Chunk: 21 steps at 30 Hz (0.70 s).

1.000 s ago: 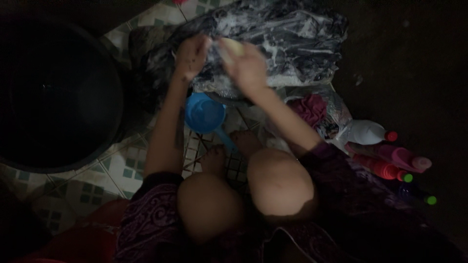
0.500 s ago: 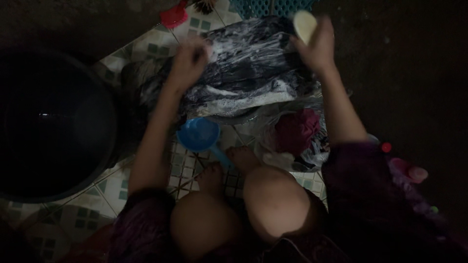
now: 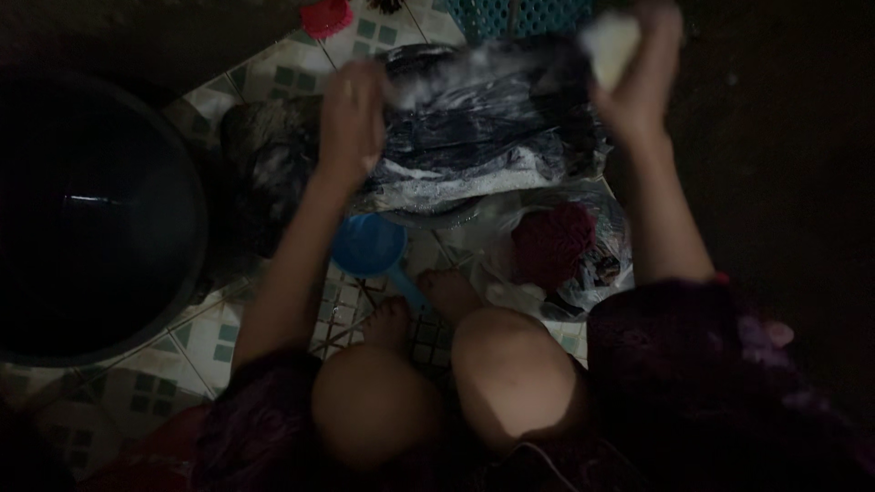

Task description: The person is hand-washing a dark patterned garment on a tiled floor. They scrub the fabric with a bar of soap, rinse it with water from a blue scoop, and apply liquid detergent from a purple bottle.

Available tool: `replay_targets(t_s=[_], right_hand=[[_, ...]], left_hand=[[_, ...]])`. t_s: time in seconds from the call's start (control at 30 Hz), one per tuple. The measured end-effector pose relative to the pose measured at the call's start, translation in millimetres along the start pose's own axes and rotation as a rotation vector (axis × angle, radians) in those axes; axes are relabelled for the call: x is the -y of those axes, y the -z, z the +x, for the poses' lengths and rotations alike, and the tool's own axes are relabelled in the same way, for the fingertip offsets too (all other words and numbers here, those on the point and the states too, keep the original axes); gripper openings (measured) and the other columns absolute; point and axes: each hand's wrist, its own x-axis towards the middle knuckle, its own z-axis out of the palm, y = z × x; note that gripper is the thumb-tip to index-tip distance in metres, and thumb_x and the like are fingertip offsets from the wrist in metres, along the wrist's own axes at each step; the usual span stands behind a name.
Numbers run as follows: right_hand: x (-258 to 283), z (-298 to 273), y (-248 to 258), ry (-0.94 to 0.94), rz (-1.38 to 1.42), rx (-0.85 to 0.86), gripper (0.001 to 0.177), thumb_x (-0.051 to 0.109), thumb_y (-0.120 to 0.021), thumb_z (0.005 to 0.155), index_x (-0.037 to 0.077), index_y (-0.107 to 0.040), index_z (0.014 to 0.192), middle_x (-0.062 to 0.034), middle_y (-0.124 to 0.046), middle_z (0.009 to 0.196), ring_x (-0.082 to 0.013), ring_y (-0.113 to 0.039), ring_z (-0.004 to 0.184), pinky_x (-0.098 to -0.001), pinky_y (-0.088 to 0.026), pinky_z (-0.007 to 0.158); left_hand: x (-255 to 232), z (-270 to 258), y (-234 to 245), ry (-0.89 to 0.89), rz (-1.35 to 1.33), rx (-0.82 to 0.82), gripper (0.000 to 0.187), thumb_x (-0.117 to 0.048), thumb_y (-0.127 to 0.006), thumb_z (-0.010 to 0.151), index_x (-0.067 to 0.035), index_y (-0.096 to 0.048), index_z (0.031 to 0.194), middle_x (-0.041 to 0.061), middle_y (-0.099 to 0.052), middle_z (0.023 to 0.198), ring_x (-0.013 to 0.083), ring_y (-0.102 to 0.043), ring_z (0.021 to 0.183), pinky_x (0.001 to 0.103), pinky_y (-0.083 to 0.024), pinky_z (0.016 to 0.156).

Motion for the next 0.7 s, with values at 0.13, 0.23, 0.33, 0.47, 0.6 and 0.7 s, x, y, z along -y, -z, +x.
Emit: replay_targets(t_s=[0.13, 0.23, 0.33, 0.47, 0.6, 0.7], right_hand=[[79.1, -64.3, 69.6, -0.415, -0.067, 0.464, 0.062, 0.005, -0.081, 0.080, 0.008, -0.052, 0.134, -0.0159, -0.055, 0.126, -0.0351, -0.058, 0.121, -0.0471, -0.053, 0.102], [124.2, -65.8, 79.9, -0.595, 0.263, 0.219, 0.065, 0.021, -0.088, 0.089, 0.007, -0.052, 0.141, -0.0186, -0.055, 0.138, -0.0340, -0.059, 0.132, -0.0462, -0.054, 0.109], [153.8, -45.6, 61.4, -0.564, 0.548, 0.138, 0.084, 0.035, -0.083, 0.097, 0.007, -0.030, 0.156, -0.0188, -0.048, 0.148, -0.0337, -0.061, 0.127, -0.0436, -0.059, 0.098], [201.1, -21.1, -39.9, -0.019, -0.045, 0.181, 0.062, 0.046, -0.079, 0.103, 0.024, -0.047, 0.151, -0.0068, -0.062, 0.134, -0.0297, -0.055, 0.123, -0.0463, -0.055, 0.102], [165.2, -40.6, -97.9, -0.043, -0.237, 0.431, 0.046, 0.042, -0.073, 0.099, 0.019, -0.058, 0.136, -0.0210, -0.062, 0.113, -0.0338, -0.057, 0.105, -0.0445, -0.055, 0.080], [55.1, -34.4, -55.7, -0.284, -0.413, 0.380, 0.053, 0.038, -0.068, 0.110, -0.006, -0.056, 0.136, -0.0224, -0.063, 0.116, -0.0340, -0.060, 0.100, -0.0487, -0.054, 0.084]], left_hand=[[-67.4, -66.9, 22.0, -0.233, 0.334, 0.304, 0.013, -0.003, -0.060, 0.103, -0.006, -0.064, 0.115, 0.013, -0.066, 0.117, 0.0334, -0.061, 0.118, 0.046, -0.041, 0.101], [-89.2, -68.5, 23.6, -0.202, 0.371, 0.343, 0.031, -0.027, -0.059, 0.107, -0.002, -0.064, 0.124, 0.017, -0.065, 0.120, 0.0378, -0.058, 0.116, 0.048, -0.042, 0.100], [-95.9, -55.9, 21.2, -0.219, 0.316, 0.266, 0.042, -0.040, -0.061, 0.099, -0.002, -0.065, 0.115, 0.018, -0.068, 0.105, 0.0379, -0.061, 0.101, 0.050, -0.042, 0.091], [-80.3, -42.7, -0.8, 0.099, 0.370, 0.369, 0.025, -0.029, -0.058, 0.106, -0.005, -0.064, 0.104, 0.016, -0.069, 0.087, 0.0344, -0.066, 0.084, 0.049, -0.049, 0.090], [-63.9, -49.2, -14.2, 0.088, 0.488, 0.354, 0.020, -0.023, -0.058, 0.105, -0.005, -0.060, 0.097, 0.016, -0.066, 0.072, 0.0320, -0.064, 0.065, 0.046, -0.053, 0.077], [-59.4, -42.9, -17.8, -0.009, 0.520, 0.259, 0.022, -0.022, -0.059, 0.107, -0.008, -0.058, 0.091, 0.014, -0.065, 0.069, 0.0304, -0.063, 0.061, 0.043, -0.053, 0.072]])
